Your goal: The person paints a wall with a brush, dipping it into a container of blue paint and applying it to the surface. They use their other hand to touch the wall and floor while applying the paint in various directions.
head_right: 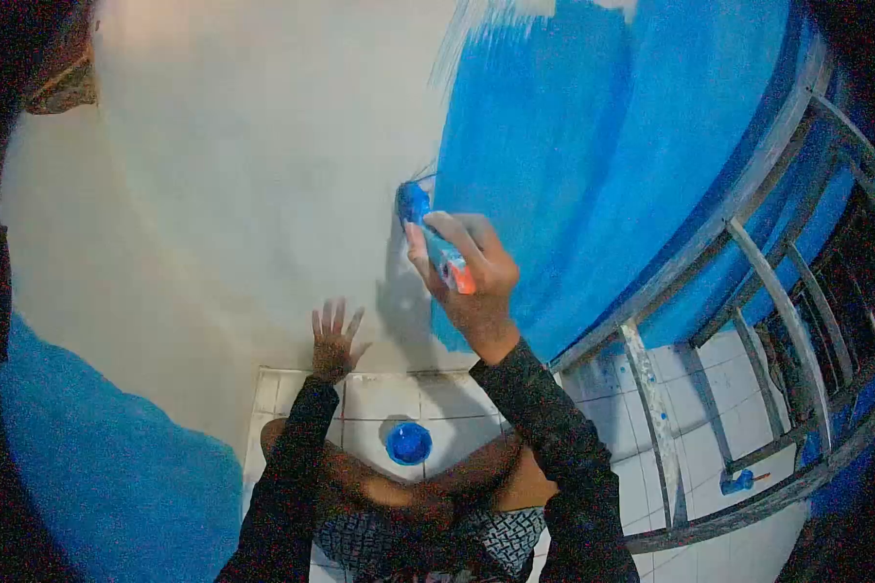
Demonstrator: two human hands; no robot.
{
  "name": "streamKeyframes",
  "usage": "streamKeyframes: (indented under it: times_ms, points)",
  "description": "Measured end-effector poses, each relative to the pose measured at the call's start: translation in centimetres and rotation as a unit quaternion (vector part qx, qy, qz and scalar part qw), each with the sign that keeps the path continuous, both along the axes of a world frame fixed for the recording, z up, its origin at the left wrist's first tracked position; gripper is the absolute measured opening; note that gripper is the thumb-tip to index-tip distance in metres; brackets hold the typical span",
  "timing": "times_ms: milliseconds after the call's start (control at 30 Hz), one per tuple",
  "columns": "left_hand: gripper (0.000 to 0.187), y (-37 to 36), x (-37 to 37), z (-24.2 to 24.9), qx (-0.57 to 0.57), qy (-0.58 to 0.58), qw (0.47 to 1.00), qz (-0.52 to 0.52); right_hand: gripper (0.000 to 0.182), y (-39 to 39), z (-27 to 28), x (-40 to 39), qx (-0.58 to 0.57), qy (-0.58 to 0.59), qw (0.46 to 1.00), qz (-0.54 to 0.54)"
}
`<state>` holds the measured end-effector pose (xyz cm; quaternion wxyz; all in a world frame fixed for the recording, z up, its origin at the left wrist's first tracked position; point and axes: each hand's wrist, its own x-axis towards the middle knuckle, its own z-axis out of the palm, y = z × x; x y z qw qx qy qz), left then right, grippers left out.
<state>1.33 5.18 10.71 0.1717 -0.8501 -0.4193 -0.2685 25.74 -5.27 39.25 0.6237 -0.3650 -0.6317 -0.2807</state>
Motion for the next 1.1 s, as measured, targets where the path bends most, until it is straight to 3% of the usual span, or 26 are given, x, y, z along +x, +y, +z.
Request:
streamKeyframes:
  times_ms: [267, 400, 633, 833, 900, 1000, 1100]
  points:
    - [0.085, -2.7, -1.9, -4.9, -0.080, -0.057, 0.995, -0.007, 0.022, 0.3, -0.2, 0.2, -0.063, 0.015, 0.998, -0.012]
    - [0.081, -3.3, -1.0, -4.4, -0.121, -0.069, 0.990, 0.015, 0.019, 0.3, -0.2, 1.0, -0.116, 0.074, 0.990, 0.038]
    - [0.082, -3.5, -1.0, -4.3, -0.130, -0.051, 0.990, 0.026, 0.017, -0.9, 0.6, 0.5, -0.146, 0.011, 0.988, 0.042]
    - [0.077, -3.6, -0.9, -4.3, -0.146, -0.092, 0.985, 0.024, 0.016, 1.7, 4.5, 0.3, -0.029, -0.056, 0.996, 0.061]
    - [0.077, -3.6, -1.0, -4.3, -0.140, -0.100, 0.985, 0.012, 0.016, 2.1, 6.8, 0.1, 0.081, -0.078, 0.994, 0.013]
    - [0.077, -3.7, -0.8, -3.9, -0.170, -0.098, 0.980, 0.028, 0.017, 1.8, 9.5, -0.7, 0.138, -0.056, 0.989, 0.001]
    - [0.077, -4.0, -0.9, -3.5, -0.174, -0.090, 0.980, 0.029, 0.018, 2.6, 7.6, -0.3, 0.109, -0.065, 0.992, 0.005]
